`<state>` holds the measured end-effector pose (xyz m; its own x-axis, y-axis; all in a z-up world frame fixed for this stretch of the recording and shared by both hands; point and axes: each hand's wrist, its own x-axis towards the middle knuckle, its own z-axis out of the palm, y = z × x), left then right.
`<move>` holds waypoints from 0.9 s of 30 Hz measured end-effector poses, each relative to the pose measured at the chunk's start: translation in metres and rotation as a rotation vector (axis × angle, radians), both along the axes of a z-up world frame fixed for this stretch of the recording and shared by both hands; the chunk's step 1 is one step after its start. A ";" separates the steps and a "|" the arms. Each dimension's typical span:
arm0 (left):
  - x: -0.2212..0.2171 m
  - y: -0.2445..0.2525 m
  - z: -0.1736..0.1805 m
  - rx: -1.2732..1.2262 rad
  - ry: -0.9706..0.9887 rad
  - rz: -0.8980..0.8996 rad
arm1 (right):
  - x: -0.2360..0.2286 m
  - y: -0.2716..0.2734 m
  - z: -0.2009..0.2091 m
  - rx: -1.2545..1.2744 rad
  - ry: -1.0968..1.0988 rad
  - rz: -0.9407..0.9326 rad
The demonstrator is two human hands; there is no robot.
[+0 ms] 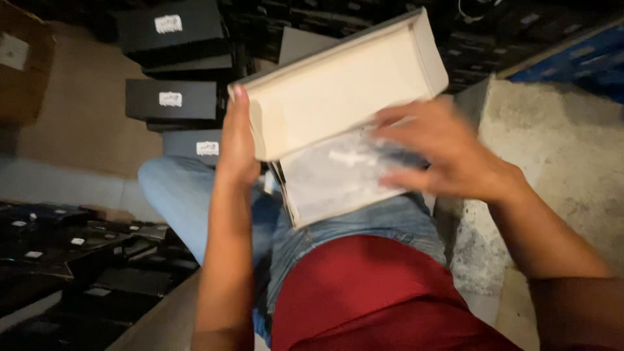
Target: The person wipes a white sneaker with a yellow cloth, then places it into a shoebox with tissue paper. They close the box and move it to a shelf. They then open another box, remove a black sneaker, and place it on the floor.
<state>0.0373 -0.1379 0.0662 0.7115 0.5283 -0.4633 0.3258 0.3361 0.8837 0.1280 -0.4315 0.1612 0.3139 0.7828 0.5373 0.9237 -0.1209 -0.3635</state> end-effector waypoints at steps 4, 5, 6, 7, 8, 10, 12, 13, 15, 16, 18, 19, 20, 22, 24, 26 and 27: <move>0.007 0.006 0.002 -0.169 -0.201 -0.063 | 0.004 0.003 -0.022 -0.609 0.399 0.241; 0.005 0.004 0.013 -0.114 -0.174 -0.090 | 0.008 0.005 -0.027 -0.583 0.400 0.230; -0.004 0.002 0.016 -0.112 -0.170 -0.079 | 0.012 0.006 -0.025 -0.583 0.402 0.243; -0.012 -0.001 0.018 0.080 -0.319 -0.093 | 0.016 0.007 -0.024 -0.546 0.446 0.285; -0.020 -0.005 0.020 0.271 -0.464 -0.113 | 0.020 0.006 -0.023 -0.510 0.495 0.321; -0.047 -0.010 0.029 0.341 -0.498 -0.142 | 0.017 0.010 -0.022 -0.536 0.503 0.278; -0.068 -0.013 0.028 0.408 -0.539 -0.176 | 0.015 0.013 -0.019 -0.562 0.507 0.228; -0.077 -0.014 0.021 0.593 -0.490 -0.261 | 0.014 0.014 -0.018 -0.542 0.480 0.229; -0.092 -0.023 0.019 0.774 -0.435 -0.343 | 0.012 0.015 -0.018 -0.525 0.455 0.233; -0.095 -0.028 0.023 0.702 -0.367 -0.480 | 0.012 0.016 -0.019 -0.536 0.434 0.228; -0.096 -0.037 0.026 0.630 -0.299 -0.617 | 0.012 0.018 -0.022 -0.545 0.410 0.221; -0.093 -0.039 0.025 0.694 -0.303 -0.591 | 0.012 0.020 -0.024 -0.476 0.389 0.192; -0.089 -0.042 0.023 0.755 -0.308 -0.566 | 0.013 0.020 -0.027 -0.408 0.368 0.161; -0.082 -0.046 0.033 0.777 -0.259 -0.546 | 0.013 0.020 -0.026 -0.337 0.408 0.058; -0.072 -0.048 0.034 0.798 -0.209 -0.524 | 0.018 0.021 -0.026 -0.267 0.446 -0.043; -0.062 -0.050 0.027 0.830 -0.274 -0.271 | 0.025 0.020 -0.025 -0.102 0.420 -0.045; -0.059 -0.050 0.027 0.829 -0.272 -0.273 | 0.029 0.020 -0.027 -0.103 0.423 -0.046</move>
<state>-0.0214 -0.1882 0.0936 0.8899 0.4141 0.1912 0.0461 -0.4988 0.8655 0.1567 -0.4112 0.1344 0.5253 0.8056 0.2740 0.6888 -0.2135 -0.6928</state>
